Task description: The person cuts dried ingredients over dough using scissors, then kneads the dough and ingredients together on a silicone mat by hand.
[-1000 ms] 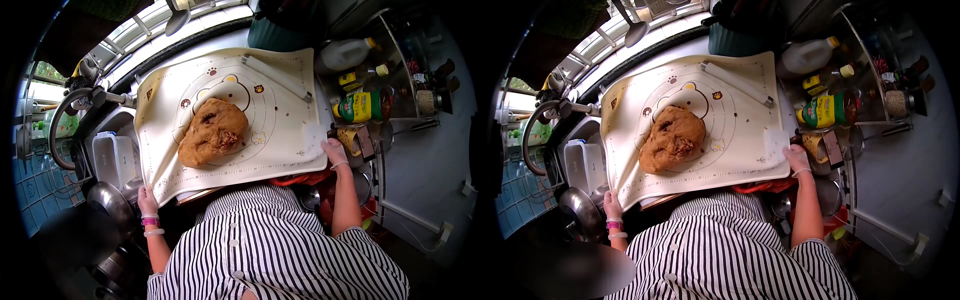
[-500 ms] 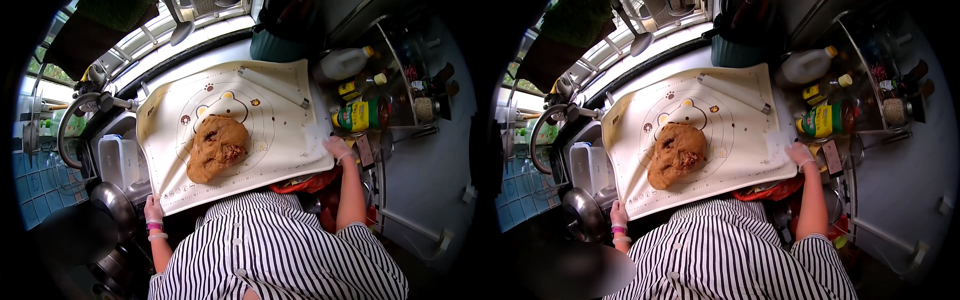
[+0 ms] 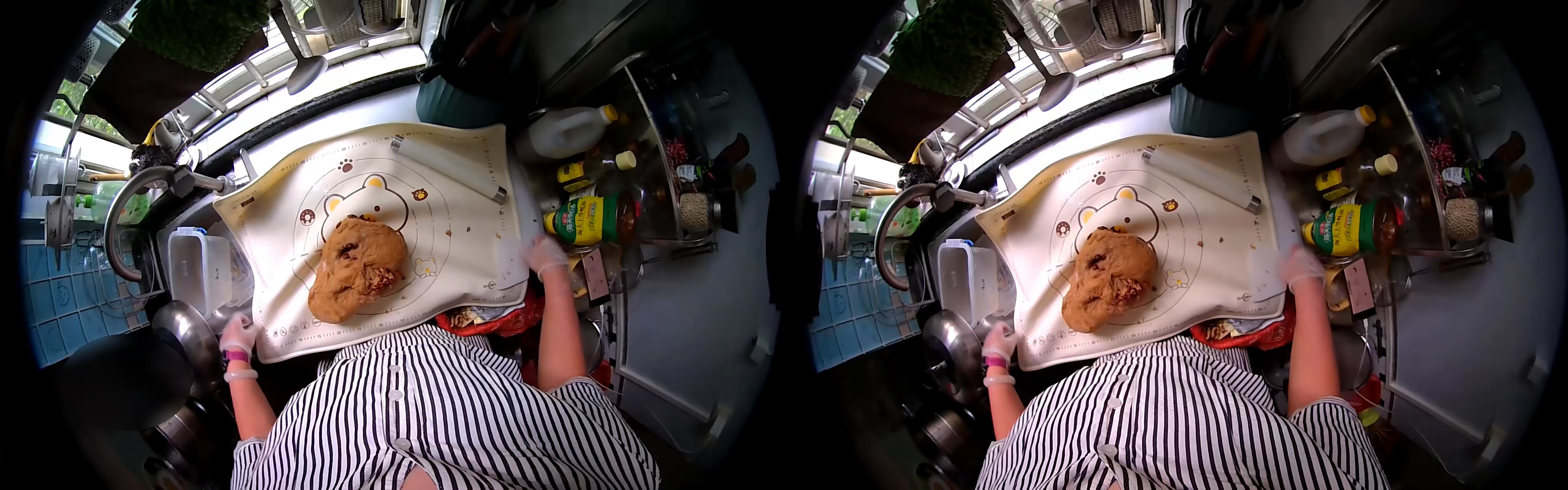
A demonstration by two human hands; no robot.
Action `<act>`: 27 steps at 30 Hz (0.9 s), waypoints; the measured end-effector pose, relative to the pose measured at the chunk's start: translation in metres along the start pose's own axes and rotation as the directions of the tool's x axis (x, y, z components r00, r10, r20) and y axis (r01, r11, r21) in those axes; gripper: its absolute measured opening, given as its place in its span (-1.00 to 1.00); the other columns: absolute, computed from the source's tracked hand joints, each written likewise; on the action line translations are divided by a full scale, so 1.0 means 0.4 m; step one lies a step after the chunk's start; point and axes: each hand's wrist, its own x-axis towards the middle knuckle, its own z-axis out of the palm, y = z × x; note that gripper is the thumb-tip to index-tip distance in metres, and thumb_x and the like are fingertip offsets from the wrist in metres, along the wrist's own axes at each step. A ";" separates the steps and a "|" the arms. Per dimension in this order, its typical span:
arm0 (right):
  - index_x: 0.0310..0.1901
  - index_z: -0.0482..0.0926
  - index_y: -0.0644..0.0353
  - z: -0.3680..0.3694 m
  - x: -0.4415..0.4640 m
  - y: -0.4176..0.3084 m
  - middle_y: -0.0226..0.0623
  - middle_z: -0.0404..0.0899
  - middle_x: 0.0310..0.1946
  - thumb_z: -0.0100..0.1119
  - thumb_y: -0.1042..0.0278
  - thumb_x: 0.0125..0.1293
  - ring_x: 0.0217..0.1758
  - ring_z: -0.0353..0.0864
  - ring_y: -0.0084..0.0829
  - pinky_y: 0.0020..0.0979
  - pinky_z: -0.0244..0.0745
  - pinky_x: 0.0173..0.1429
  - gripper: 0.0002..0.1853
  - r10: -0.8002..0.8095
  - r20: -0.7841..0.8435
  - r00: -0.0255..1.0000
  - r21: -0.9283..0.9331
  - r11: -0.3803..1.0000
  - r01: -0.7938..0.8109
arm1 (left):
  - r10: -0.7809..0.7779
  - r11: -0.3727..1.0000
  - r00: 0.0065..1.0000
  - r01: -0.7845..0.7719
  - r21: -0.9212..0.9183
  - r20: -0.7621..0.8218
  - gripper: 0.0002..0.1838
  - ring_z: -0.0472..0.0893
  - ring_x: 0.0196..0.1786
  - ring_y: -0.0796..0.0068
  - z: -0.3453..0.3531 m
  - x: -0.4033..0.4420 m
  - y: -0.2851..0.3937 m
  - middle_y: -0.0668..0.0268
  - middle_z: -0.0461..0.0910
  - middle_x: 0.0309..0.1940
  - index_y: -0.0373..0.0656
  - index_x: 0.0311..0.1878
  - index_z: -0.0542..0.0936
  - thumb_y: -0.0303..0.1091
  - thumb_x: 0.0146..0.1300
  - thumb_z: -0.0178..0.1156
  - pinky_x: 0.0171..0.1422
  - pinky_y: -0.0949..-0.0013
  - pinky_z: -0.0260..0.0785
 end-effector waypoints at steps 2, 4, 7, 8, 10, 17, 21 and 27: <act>0.31 0.54 0.23 -0.009 0.064 -0.041 0.17 0.61 0.20 0.11 0.09 0.37 0.31 0.58 0.10 -0.05 0.47 0.39 -0.44 -0.142 -0.279 0.950 0.013 0.988 0.152 | 0.134 0.972 0.972 -0.167 -0.166 -0.195 -0.58 0.69 0.09 0.00 0.003 0.105 0.010 0.01 0.71 0.02 -0.10 0.12 0.64 -0.09 0.29 0.37 0.14 0.10 0.52; 0.34 0.51 0.21 -0.008 0.169 -0.108 0.14 0.64 0.16 0.16 0.06 0.35 0.27 0.60 0.10 -0.03 0.48 0.36 -0.40 -0.220 -0.540 0.812 0.056 0.954 0.295 | 0.232 0.886 0.915 -0.339 -0.318 -0.329 -0.56 0.65 0.18 0.01 -0.056 0.169 0.099 0.01 0.68 0.09 -0.10 0.18 0.63 -0.14 0.31 0.37 0.24 0.13 0.50; 0.35 0.52 0.17 -0.060 0.262 -0.246 0.09 0.64 0.16 0.23 0.01 0.31 0.26 0.60 0.10 -0.03 0.49 0.34 -0.37 -0.149 -0.552 0.820 0.247 0.910 0.332 | 0.446 0.807 0.765 -0.569 -0.162 -0.464 -0.51 0.61 0.29 0.03 -0.192 0.189 0.374 0.07 0.62 0.26 -0.05 0.34 0.56 -0.23 0.36 0.32 0.37 0.15 0.48; 0.33 0.55 0.13 -0.078 0.272 -0.279 0.06 0.64 0.17 0.26 -0.02 0.29 0.26 0.60 0.09 -0.04 0.49 0.34 -0.37 -0.081 -0.458 0.885 0.384 0.880 0.280 | 0.503 0.778 0.695 -0.623 -0.080 -0.514 -0.46 0.61 0.31 0.04 -0.191 0.233 0.423 0.11 0.55 0.35 -0.01 0.40 0.50 -0.25 0.37 0.30 0.39 0.16 0.48; 0.28 0.59 0.10 -0.088 0.299 -0.302 0.02 0.65 0.16 0.30 -0.01 0.27 0.24 0.61 0.08 -0.06 0.50 0.32 -0.41 -0.127 -0.469 0.874 0.328 0.894 0.306 | 0.531 0.778 0.642 -0.628 0.017 -0.553 -0.37 0.64 0.23 0.09 -0.189 0.292 0.509 0.16 0.44 0.47 0.08 0.51 0.39 -0.26 0.39 0.30 0.27 0.16 0.55; 0.05 0.66 0.17 -0.103 0.306 -0.299 0.03 0.64 0.00 0.30 0.15 0.31 0.10 0.62 0.10 -0.10 0.53 0.22 -0.64 -0.254 -0.737 0.627 0.131 0.856 0.500 | 0.460 0.873 0.736 -0.477 0.102 -0.498 -0.43 0.70 0.07 -0.03 -0.198 0.446 0.599 0.09 0.51 0.27 0.16 0.51 0.39 -0.32 0.45 0.16 0.09 -0.01 0.62; 0.18 0.59 0.14 -0.067 0.317 -0.297 0.04 0.59 0.13 0.28 0.09 0.34 0.19 0.58 0.08 -0.10 0.51 0.27 -0.55 -0.167 -0.746 0.645 0.268 0.812 0.519 | 0.436 0.850 0.557 -0.512 0.121 -0.707 -0.82 0.68 -0.18 -0.11 -0.240 0.540 0.594 0.01 0.57 -0.14 -0.02 0.00 0.54 -0.48 0.46 0.01 -0.11 -0.10 0.56; 0.29 0.51 0.09 0.040 0.142 -0.367 0.01 0.52 0.18 0.32 0.09 0.31 0.23 0.53 0.05 -0.01 0.47 0.30 -0.45 -0.521 -0.712 0.471 -0.158 0.772 0.615 | 0.432 0.880 0.614 -0.448 0.159 -0.660 -0.84 0.70 -0.14 -0.08 -0.316 0.532 0.639 -0.02 0.57 -0.06 -0.05 0.00 0.54 -0.45 0.42 0.06 -0.07 0.01 0.61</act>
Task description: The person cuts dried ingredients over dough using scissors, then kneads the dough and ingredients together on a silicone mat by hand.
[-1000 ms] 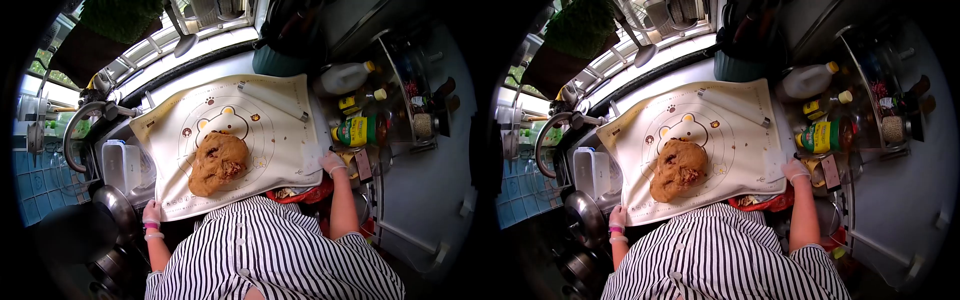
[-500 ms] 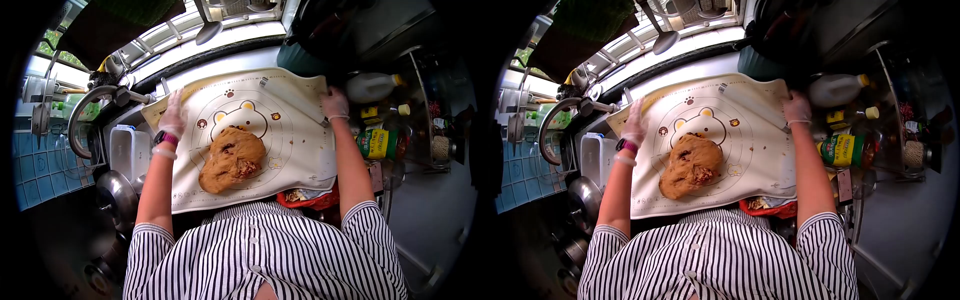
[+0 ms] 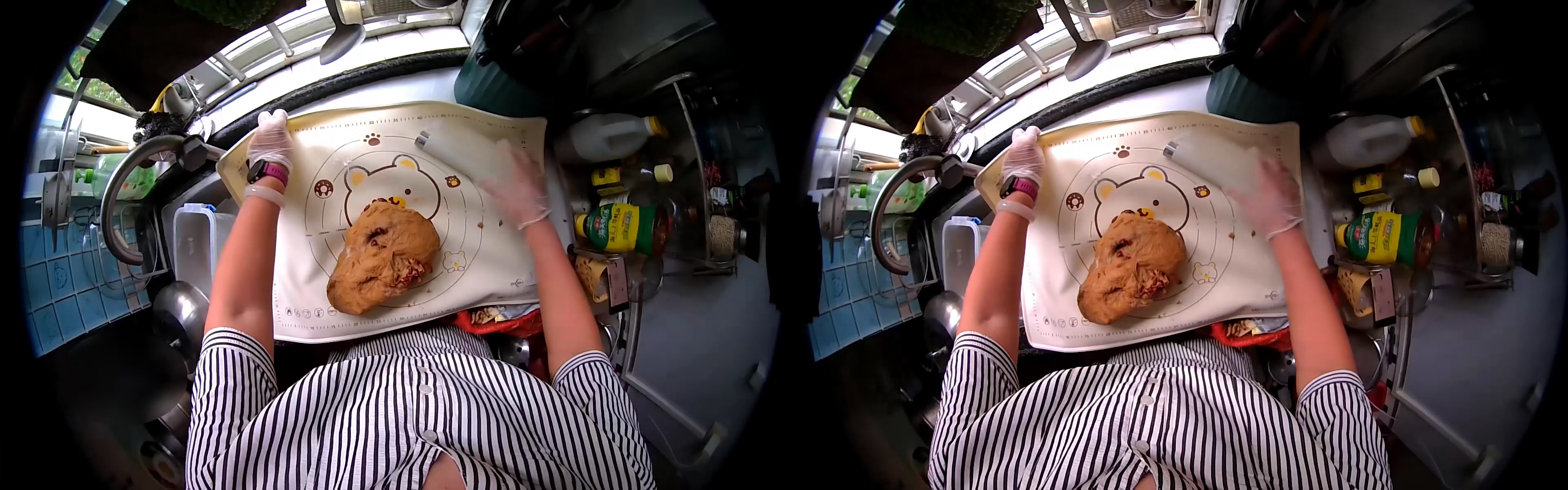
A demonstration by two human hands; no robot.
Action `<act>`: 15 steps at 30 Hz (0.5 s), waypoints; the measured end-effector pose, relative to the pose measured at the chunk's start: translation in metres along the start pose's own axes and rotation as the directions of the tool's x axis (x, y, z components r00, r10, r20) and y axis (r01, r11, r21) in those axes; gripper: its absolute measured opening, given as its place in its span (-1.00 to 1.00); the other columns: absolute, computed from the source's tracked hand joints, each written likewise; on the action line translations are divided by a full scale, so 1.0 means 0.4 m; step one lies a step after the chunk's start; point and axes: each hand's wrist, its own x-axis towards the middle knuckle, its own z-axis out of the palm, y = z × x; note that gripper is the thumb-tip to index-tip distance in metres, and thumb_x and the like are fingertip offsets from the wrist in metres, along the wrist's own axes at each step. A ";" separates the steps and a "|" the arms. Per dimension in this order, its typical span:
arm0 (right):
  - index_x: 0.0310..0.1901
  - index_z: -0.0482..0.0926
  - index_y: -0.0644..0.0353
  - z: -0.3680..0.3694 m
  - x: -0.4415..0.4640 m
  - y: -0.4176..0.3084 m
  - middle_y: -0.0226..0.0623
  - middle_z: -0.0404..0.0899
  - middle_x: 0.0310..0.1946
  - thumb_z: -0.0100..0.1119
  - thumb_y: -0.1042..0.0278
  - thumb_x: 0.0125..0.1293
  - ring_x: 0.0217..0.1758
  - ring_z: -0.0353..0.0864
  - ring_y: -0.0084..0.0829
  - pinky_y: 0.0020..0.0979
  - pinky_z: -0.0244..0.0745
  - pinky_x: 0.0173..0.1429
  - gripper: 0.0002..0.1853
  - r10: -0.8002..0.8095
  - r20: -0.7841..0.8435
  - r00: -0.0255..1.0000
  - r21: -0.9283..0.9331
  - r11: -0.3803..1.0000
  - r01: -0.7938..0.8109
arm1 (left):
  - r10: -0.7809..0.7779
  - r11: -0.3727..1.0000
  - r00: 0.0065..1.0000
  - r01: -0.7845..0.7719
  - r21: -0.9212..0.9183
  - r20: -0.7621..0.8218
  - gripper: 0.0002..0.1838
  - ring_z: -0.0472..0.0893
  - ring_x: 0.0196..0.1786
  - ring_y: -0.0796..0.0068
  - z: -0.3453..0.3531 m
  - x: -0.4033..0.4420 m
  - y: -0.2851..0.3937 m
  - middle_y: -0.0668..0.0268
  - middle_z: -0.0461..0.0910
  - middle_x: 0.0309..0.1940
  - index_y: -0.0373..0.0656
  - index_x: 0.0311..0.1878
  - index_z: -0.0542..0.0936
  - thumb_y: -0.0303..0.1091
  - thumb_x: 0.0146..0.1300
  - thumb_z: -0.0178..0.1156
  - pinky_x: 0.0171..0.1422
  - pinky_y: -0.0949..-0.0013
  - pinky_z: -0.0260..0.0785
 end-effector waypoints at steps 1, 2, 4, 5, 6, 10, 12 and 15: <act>0.28 0.52 0.08 0.009 -0.017 -0.011 -0.01 0.52 0.13 0.36 0.11 0.28 0.20 0.54 0.05 0.02 0.46 0.29 -0.44 -0.136 0.090 0.987 -0.055 0.989 0.141 | -0.014 0.999 1.000 0.013 0.040 0.013 -0.80 0.71 -0.13 -0.06 0.002 -0.003 0.016 -0.01 0.57 0.01 -0.03 0.08 0.56 -0.41 0.44 0.08 -0.03 0.04 0.63; 0.28 0.52 0.08 0.019 -0.022 -0.006 -0.01 0.52 0.13 0.36 0.11 0.28 0.20 0.54 0.05 0.02 0.46 0.29 -0.44 -0.134 0.091 0.987 -0.056 0.989 0.140 | -0.013 0.999 1.000 0.012 0.039 0.014 -0.80 0.71 -0.13 -0.06 0.008 -0.013 0.038 -0.01 0.57 0.01 -0.03 0.08 0.56 -0.41 0.44 0.08 -0.03 0.04 0.63; 0.27 0.55 0.05 0.042 -0.022 0.013 -0.02 0.55 0.14 0.42 0.14 0.21 0.24 0.53 0.06 0.04 0.44 0.33 -0.42 0.054 0.327 0.944 -0.065 0.997 -0.034 | -0.025 0.988 0.994 0.009 -0.153 -0.107 -0.64 0.71 -0.06 0.06 -0.020 -0.064 0.115 0.05 0.55 0.15 -0.02 0.28 0.54 -0.26 0.47 0.17 0.11 0.11 0.62; 0.27 0.55 0.05 0.048 -0.013 0.026 -0.02 0.55 0.14 0.42 0.14 0.21 0.24 0.53 0.06 0.04 0.44 0.33 -0.42 0.053 0.326 0.944 -0.062 0.997 -0.035 | 0.083 0.981 0.987 -0.105 -0.161 -0.138 -0.55 0.69 0.03 0.10 -0.047 -0.101 0.144 0.06 0.53 0.21 -0.04 0.35 0.51 -0.16 0.46 0.22 0.17 0.14 0.59; 0.27 0.56 0.03 0.053 -0.004 0.046 -0.01 0.55 0.19 0.43 0.14 0.20 0.27 0.52 0.06 0.03 0.43 0.35 -0.41 0.107 0.276 0.955 -0.117 0.990 -0.077 | 0.193 0.961 0.967 -0.220 -0.167 -0.166 -0.45 0.66 0.11 0.15 -0.083 -0.153 0.173 0.07 0.52 0.27 -0.06 0.41 0.48 -0.06 0.45 0.26 0.23 0.17 0.56; 0.27 0.58 0.01 0.064 -0.004 0.153 0.03 0.54 0.29 0.43 0.18 0.19 0.34 0.50 0.08 0.01 0.42 0.39 -0.42 0.210 0.188 0.959 -0.116 0.975 -0.190 | 0.213 0.829 0.887 0.058 -0.557 0.409 0.00 0.44 0.42 -0.14 -0.293 -0.407 0.344 -0.20 0.43 0.34 -0.09 0.49 0.40 0.13 0.02 0.58 0.46 -0.02 0.37; 0.34 0.53 -0.03 0.041 0.009 0.140 0.01 0.52 0.31 0.43 0.20 0.21 0.35 0.49 0.07 0.00 0.42 0.39 -0.37 0.240 0.215 0.947 -0.151 0.966 -0.210 | 0.282 0.901 0.907 -0.139 -0.412 0.312 0.17 0.39 0.46 -0.23 -0.271 -0.551 0.387 -0.24 0.37 0.39 -0.02 0.54 0.37 0.06 -0.22 0.69 0.50 -0.01 0.35; 0.45 0.43 -0.05 -0.005 -0.019 0.038 -0.02 0.47 0.36 0.41 0.15 0.26 0.40 0.45 0.03 -0.03 0.41 0.42 -0.29 0.232 0.077 0.970 -0.255 0.945 -0.206 | 0.284 0.866 0.891 -0.080 -0.493 0.355 0.12 0.43 0.37 -0.35 -0.244 -0.529 0.380 -0.26 0.36 0.37 0.07 0.54 0.38 -0.06 -0.19 0.67 0.47 -0.05 0.39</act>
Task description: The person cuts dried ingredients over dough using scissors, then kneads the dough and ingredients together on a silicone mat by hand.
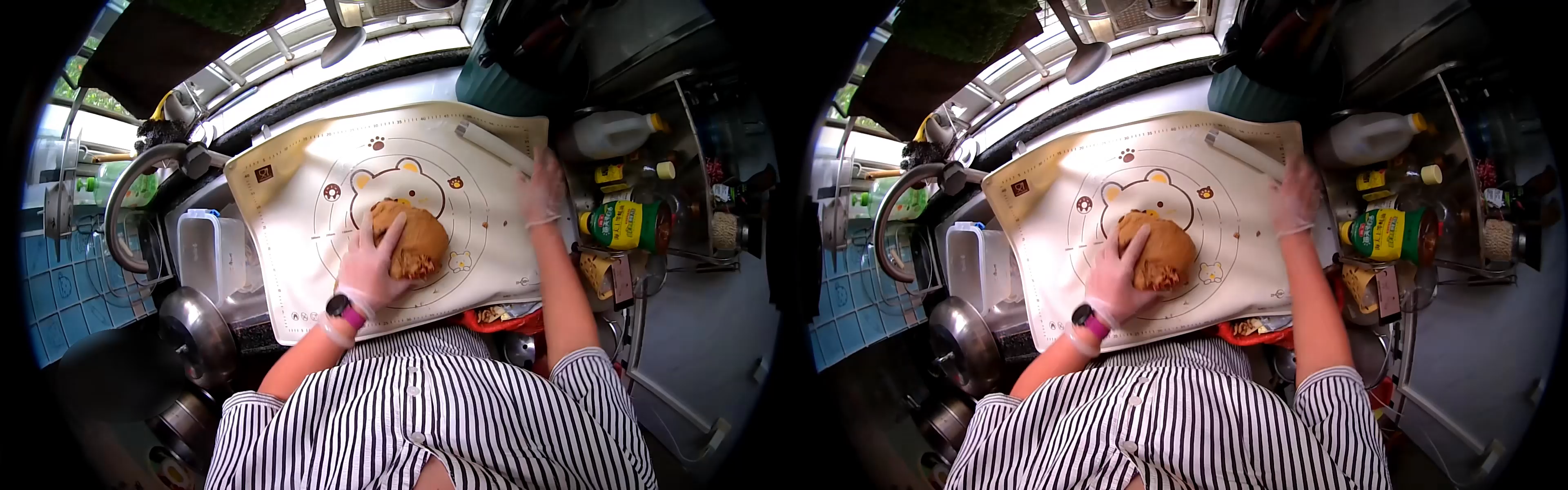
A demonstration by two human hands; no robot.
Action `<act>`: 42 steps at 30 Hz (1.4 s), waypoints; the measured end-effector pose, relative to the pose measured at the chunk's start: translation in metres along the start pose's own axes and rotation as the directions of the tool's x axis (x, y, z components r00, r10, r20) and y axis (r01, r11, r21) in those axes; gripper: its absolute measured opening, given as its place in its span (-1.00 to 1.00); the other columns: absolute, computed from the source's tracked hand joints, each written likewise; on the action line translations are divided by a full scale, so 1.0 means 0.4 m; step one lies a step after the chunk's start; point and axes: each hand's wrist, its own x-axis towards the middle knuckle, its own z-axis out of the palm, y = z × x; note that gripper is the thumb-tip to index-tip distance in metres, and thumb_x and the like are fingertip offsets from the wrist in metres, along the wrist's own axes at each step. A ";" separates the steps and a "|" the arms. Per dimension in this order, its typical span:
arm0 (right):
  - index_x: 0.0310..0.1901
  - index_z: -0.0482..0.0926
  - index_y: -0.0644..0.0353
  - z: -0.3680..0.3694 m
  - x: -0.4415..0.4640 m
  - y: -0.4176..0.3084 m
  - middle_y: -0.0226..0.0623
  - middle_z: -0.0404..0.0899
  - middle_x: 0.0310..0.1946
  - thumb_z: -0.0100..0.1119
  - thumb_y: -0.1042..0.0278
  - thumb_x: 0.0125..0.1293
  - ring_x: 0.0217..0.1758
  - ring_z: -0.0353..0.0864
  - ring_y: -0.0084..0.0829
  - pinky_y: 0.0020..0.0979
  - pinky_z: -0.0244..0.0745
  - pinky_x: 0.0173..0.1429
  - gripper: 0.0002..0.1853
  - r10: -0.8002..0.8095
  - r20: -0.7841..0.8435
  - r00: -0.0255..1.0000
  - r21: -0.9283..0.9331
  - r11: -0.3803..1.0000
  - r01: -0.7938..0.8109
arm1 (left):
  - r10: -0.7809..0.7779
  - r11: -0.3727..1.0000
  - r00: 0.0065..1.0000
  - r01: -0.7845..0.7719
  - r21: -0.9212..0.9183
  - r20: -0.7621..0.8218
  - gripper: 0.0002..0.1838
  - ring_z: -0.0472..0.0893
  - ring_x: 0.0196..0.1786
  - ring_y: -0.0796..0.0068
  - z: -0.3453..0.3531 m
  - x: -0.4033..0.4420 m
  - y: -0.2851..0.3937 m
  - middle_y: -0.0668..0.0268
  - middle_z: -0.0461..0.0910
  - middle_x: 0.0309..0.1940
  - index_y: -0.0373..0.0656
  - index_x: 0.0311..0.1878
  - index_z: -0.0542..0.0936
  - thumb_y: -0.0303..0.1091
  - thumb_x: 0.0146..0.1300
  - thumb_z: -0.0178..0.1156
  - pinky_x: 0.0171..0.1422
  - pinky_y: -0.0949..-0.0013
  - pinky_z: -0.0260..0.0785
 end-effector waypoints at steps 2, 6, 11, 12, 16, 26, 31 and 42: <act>0.53 0.32 -0.06 -0.026 -0.070 -0.075 -0.05 0.37 0.44 0.40 0.06 0.29 0.47 0.38 -0.01 -0.07 0.36 0.51 -0.20 -0.217 -0.169 0.962 0.233 0.939 0.253 | -0.014 0.996 1.000 0.015 -0.085 0.009 -0.02 0.57 0.20 -0.21 -0.001 0.056 -0.049 -0.14 0.46 0.27 0.14 0.51 0.40 -0.18 -0.08 0.58 0.31 0.02 0.51; 0.57 0.26 -0.08 -0.119 -0.202 -0.296 -0.09 0.12 0.58 0.46 -0.10 0.25 0.62 0.20 0.00 -0.09 0.22 0.64 -0.09 -0.414 0.182 0.892 0.667 0.718 0.197 | 0.023 0.988 0.999 -0.017 -0.157 0.036 -0.37 0.67 0.05 0.05 -0.036 0.152 -0.105 0.12 0.65 -0.02 0.12 0.29 0.60 -0.25 0.07 0.47 0.16 0.12 0.56; 0.58 0.26 -0.08 -0.127 -0.184 -0.382 -0.10 0.12 0.58 0.45 -0.21 0.25 0.62 0.21 -0.01 -0.09 0.24 0.62 -0.06 -0.414 0.157 0.897 0.748 0.643 0.166 | 0.020 0.990 0.993 -0.003 -0.144 0.118 -0.46 0.71 0.09 0.14 -0.106 0.165 -0.053 0.14 0.70 0.07 -0.03 0.19 0.68 -0.35 0.05 0.45 0.18 0.22 0.58; 0.58 0.25 -0.08 -0.119 -0.174 -0.387 -0.10 0.15 0.57 0.45 -0.21 0.25 0.61 0.22 -0.01 -0.10 0.24 0.62 -0.05 -0.448 0.167 0.878 0.778 0.607 0.162 | -0.042 0.977 0.984 0.076 -0.201 0.171 -0.47 0.72 0.10 0.22 -0.107 0.179 -0.059 0.14 0.70 0.10 -0.05 0.19 0.68 -0.38 0.06 0.43 0.18 0.26 0.59; 0.53 0.34 -0.01 -0.058 -0.154 -0.404 -0.08 0.27 0.51 0.46 -0.25 0.22 0.58 0.28 -0.03 -0.13 0.24 0.61 -0.08 -0.423 0.260 0.868 0.804 0.593 0.048 | -0.159 0.642 0.940 0.332 -0.691 0.303 -0.41 0.68 0.09 0.45 -0.033 0.270 -0.240 0.25 0.71 0.08 -0.07 0.23 0.69 -0.49 0.04 0.49 0.27 0.38 0.56; 0.39 0.44 0.28 -0.164 -0.020 -0.590 0.16 0.55 0.28 0.24 -0.49 0.26 0.40 0.51 0.05 -0.18 0.37 0.48 -0.02 -0.145 0.744 0.652 0.435 0.845 -0.310 | -0.068 0.979 0.881 -0.032 -0.203 -0.468 -0.34 0.62 0.19 0.10 -0.044 0.100 -0.241 0.04 0.64 0.12 -0.06 0.34 0.59 -0.23 0.13 0.50 0.34 0.17 0.47; 0.42 0.43 0.17 -0.143 -0.103 -0.583 0.19 0.51 0.30 0.16 -0.17 0.46 0.40 0.48 0.13 -0.06 0.37 0.48 -0.31 -0.454 0.315 0.833 0.891 0.444 -0.095 | -0.107 0.994 0.954 0.112 0.002 -0.280 0.39 -0.02 0.68 -0.31 -0.026 0.031 -0.068 -0.10 0.01 0.65 0.14 0.69 0.06 0.33 -0.20 0.60 0.56 -0.50 -0.07; 0.50 0.37 -0.19 0.026 -0.212 -0.129 -0.13 0.18 0.58 0.32 -0.09 0.33 0.62 0.16 -0.02 0.17 0.07 0.60 -0.27 -0.320 0.054 0.946 0.063 0.947 0.316 | -0.392 0.532 0.889 0.009 -0.847 -0.237 -0.30 0.65 0.18 0.35 -0.037 0.135 -0.321 0.23 0.66 0.15 -0.15 0.35 0.51 -0.54 0.08 0.47 0.34 0.33 0.55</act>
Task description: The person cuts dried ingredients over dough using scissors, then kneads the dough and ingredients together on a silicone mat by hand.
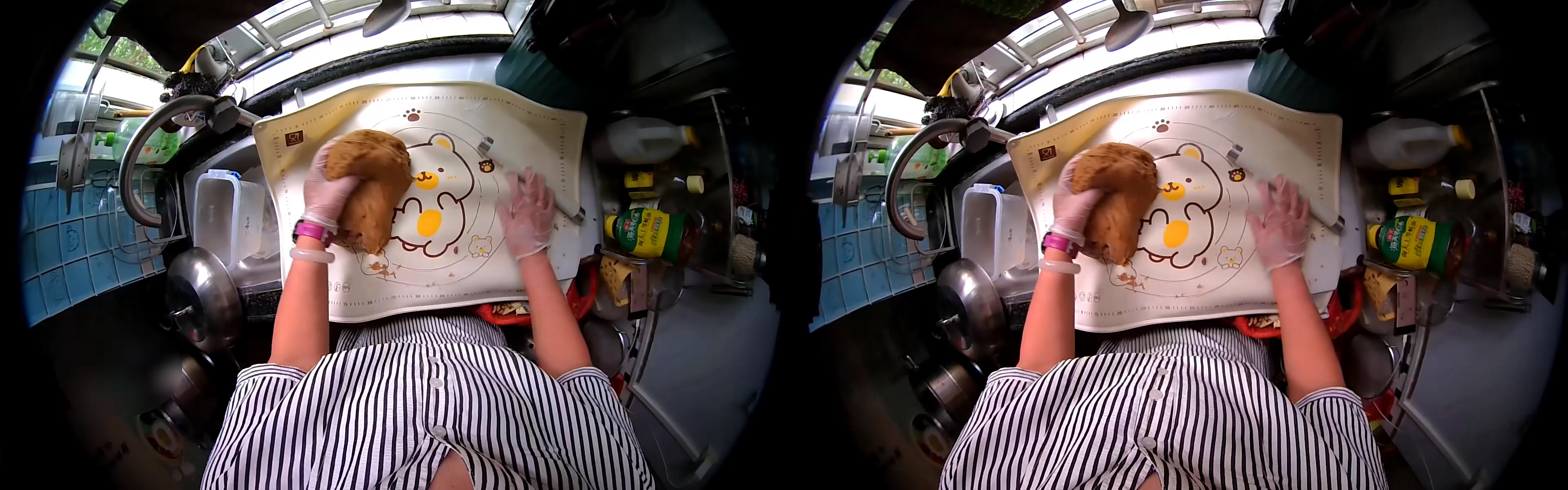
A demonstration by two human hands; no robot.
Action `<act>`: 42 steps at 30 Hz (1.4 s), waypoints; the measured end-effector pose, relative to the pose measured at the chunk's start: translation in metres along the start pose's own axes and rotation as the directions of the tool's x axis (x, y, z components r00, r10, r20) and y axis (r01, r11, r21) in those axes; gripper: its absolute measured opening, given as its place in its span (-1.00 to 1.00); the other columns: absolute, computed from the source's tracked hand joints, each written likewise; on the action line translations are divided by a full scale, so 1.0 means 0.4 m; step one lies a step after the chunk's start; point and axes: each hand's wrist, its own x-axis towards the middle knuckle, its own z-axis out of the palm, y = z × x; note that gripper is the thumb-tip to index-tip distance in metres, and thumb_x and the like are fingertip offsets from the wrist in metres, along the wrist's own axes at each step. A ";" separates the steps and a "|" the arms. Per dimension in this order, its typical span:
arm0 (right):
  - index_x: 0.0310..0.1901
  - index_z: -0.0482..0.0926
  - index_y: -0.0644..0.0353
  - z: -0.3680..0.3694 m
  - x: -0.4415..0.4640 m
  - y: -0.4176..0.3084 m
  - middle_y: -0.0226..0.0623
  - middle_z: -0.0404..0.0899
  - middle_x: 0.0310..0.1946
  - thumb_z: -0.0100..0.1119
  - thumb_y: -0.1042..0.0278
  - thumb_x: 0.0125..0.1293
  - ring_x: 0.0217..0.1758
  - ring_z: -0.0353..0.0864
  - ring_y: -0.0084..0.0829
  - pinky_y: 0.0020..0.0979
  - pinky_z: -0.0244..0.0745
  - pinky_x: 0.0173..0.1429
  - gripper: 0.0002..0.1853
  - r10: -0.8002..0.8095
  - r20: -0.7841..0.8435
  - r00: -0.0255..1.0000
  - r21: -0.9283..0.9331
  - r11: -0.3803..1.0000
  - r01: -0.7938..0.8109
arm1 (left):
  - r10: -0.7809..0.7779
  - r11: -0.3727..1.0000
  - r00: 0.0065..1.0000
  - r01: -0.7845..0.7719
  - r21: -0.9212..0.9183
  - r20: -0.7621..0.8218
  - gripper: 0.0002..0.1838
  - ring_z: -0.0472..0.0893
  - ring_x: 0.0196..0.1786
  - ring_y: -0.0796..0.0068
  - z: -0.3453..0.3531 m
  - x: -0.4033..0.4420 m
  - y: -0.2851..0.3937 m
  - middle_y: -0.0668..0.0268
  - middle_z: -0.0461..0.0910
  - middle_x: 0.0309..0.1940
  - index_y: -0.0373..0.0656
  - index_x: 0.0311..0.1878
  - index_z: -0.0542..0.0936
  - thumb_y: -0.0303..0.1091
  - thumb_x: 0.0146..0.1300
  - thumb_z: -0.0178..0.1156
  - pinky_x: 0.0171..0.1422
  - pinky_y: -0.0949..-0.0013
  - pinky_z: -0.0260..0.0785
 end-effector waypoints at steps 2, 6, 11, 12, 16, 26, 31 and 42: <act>0.50 0.36 -0.26 -0.012 0.046 0.027 -0.18 0.18 0.58 0.33 -0.05 0.32 0.61 0.19 -0.04 0.11 0.11 0.60 -0.29 0.032 -0.002 0.999 -0.046 0.998 -0.032 | -0.071 0.982 0.997 0.066 -0.176 -0.024 -0.36 0.65 0.17 0.37 -0.048 0.019 -0.010 0.23 0.66 0.16 -0.21 0.32 0.53 -0.63 0.11 0.41 0.32 0.29 0.57; 0.52 0.31 -0.30 0.019 0.105 0.107 -0.25 0.27 0.51 0.34 0.02 0.31 0.53 0.30 -0.12 -0.01 0.20 0.56 -0.26 -0.023 -0.143 0.989 -0.030 0.999 0.019 | -0.250 0.912 0.966 0.215 -0.349 -0.058 -0.51 0.71 0.04 0.25 -0.137 0.035 -0.042 0.21 0.69 0.05 -0.25 0.24 0.57 -0.43 0.21 0.35 0.19 0.22 0.62; 0.52 0.30 -0.28 0.038 0.119 0.113 -0.33 0.35 0.41 0.34 0.04 0.30 0.47 0.35 -0.21 -0.03 0.24 0.50 -0.25 -0.012 -0.187 0.982 -0.054 0.999 0.002 | -0.437 0.736 0.899 0.348 -0.580 -0.016 -0.44 0.69 0.16 0.10 -0.192 -0.001 -0.084 0.11 0.68 0.13 -0.19 0.31 0.53 -0.20 0.28 0.33 0.31 0.04 0.57; 0.52 0.30 -0.26 0.038 0.114 0.116 -0.36 0.37 0.38 0.34 0.03 0.29 0.45 0.36 -0.23 -0.05 0.26 0.48 -0.24 -0.016 -0.187 0.982 -0.068 0.998 0.003 | -0.442 0.713 0.896 0.316 -0.626 -0.052 -0.45 0.68 0.17 0.09 -0.195 -0.019 -0.072 0.11 0.67 0.15 -0.19 0.32 0.53 -0.21 0.29 0.33 0.33 0.02 0.56; 0.52 0.30 -0.24 0.044 0.132 0.137 -0.35 0.40 0.35 0.34 0.01 0.28 0.41 0.39 -0.22 -0.07 0.29 0.43 -0.23 -0.026 -0.194 0.981 -0.060 0.998 0.015 | -0.337 0.683 0.936 0.170 -0.711 -0.099 -0.43 0.63 0.26 0.10 -0.192 -0.082 0.008 0.10 0.64 0.22 -0.24 0.35 0.49 -0.24 0.31 0.30 0.42 -0.01 0.49; 0.56 0.26 -0.20 0.038 0.141 0.145 -0.33 0.44 0.30 0.30 0.02 0.32 0.35 0.44 -0.20 -0.08 0.30 0.40 -0.21 -0.039 -0.160 0.986 -0.067 0.997 0.028 | -0.011 0.713 0.997 -0.050 -0.700 -0.083 -0.37 0.60 0.27 0.15 -0.017 -0.076 0.324 0.08 0.60 0.20 -0.26 0.41 0.43 -0.34 0.25 0.23 0.41 0.08 0.49; 0.60 0.20 -0.20 0.029 0.140 0.138 -0.32 0.43 0.29 0.28 0.04 0.34 0.37 0.43 -0.20 -0.07 0.30 0.40 -0.18 -0.029 -0.139 0.990 -0.072 0.997 0.019 | -0.037 0.999 0.999 0.036 -0.032 -0.027 -0.37 0.60 0.27 0.27 0.041 0.044 0.199 0.14 0.58 0.24 -0.21 0.35 0.47 -0.46 0.15 0.31 0.37 0.17 0.52; 0.61 0.19 -0.17 0.042 0.140 0.148 -0.32 0.45 0.26 0.24 0.04 0.34 0.36 0.44 -0.22 -0.09 0.28 0.41 -0.18 -0.024 -0.161 0.987 -0.085 0.996 0.010 | 0.588 0.336 0.767 -0.521 0.785 0.258 -0.20 0.46 0.39 -0.07 0.063 0.004 -0.066 0.03 0.47 0.34 0.04 0.38 0.46 -0.14 -0.03 0.44 0.51 -0.03 0.19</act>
